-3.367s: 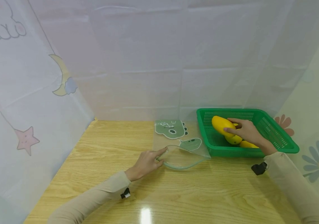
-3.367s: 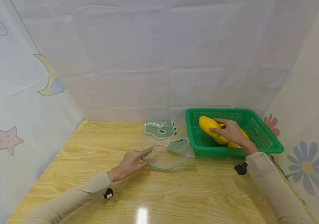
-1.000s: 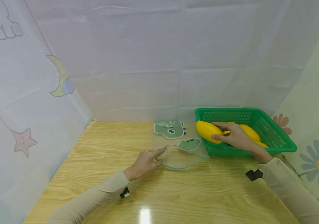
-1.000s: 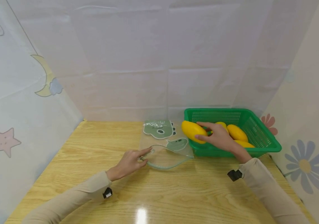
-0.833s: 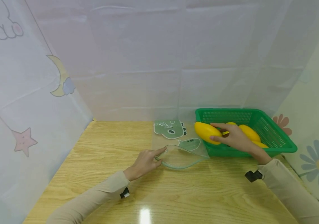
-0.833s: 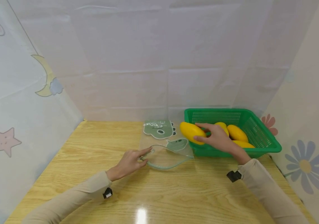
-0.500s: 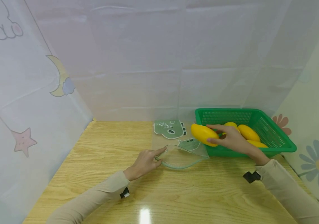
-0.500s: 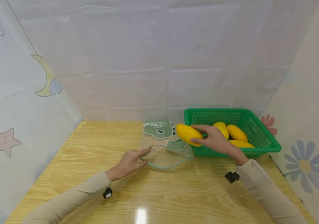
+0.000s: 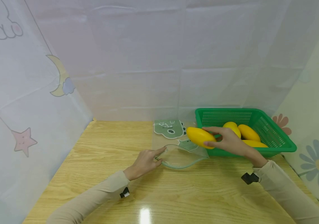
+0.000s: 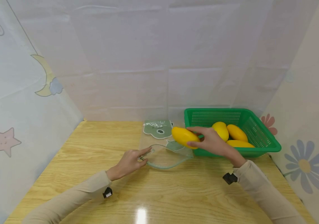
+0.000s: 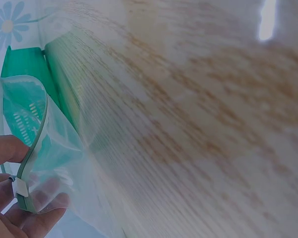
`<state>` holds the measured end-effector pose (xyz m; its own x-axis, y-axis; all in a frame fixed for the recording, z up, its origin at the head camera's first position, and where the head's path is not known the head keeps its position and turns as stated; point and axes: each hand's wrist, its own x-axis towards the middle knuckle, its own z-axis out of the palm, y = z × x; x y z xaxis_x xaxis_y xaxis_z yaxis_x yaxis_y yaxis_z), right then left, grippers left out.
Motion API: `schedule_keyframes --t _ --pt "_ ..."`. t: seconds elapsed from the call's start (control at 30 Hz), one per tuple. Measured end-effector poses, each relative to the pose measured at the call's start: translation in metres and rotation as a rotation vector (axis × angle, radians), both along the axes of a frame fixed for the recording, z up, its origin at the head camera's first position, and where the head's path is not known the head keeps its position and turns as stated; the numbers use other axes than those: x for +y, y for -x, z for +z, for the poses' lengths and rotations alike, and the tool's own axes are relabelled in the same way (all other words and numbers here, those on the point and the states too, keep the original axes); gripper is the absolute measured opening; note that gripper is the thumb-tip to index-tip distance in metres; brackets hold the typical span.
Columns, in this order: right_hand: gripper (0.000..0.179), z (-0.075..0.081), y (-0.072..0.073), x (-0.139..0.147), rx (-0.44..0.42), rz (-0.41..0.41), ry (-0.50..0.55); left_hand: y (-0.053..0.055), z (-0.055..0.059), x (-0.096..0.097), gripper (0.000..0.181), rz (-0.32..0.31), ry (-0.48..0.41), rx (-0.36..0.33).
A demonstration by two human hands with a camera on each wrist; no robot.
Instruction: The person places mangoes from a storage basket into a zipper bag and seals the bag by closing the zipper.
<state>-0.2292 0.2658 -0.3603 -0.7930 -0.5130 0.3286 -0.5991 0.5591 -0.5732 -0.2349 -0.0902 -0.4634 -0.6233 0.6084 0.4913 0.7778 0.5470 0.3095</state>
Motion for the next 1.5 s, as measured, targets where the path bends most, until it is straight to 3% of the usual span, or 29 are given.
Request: schedule_keyframes --t 0.23,0.6,1.23,1.5 --pt "0.058 0.001 -0.005 -0.009 -0.007 0.028 0.002 0.000 0.000 0.000 0.053 -0.005 0.000 -0.005" --pt "0.059 -0.003 -0.008 -0.020 0.063 0.100 0.002 0.000 0.000 0.000 0.054 0.000 0.001 -0.010" --pt "0.057 -0.008 -0.021 -0.038 0.076 0.132 -0.024 0.000 0.001 -0.001 0.054 0.011 0.021 -0.019" --pt "0.056 -0.012 -0.029 -0.047 0.124 0.144 -0.047 0.000 0.002 0.000 0.055 0.017 0.024 -0.011"
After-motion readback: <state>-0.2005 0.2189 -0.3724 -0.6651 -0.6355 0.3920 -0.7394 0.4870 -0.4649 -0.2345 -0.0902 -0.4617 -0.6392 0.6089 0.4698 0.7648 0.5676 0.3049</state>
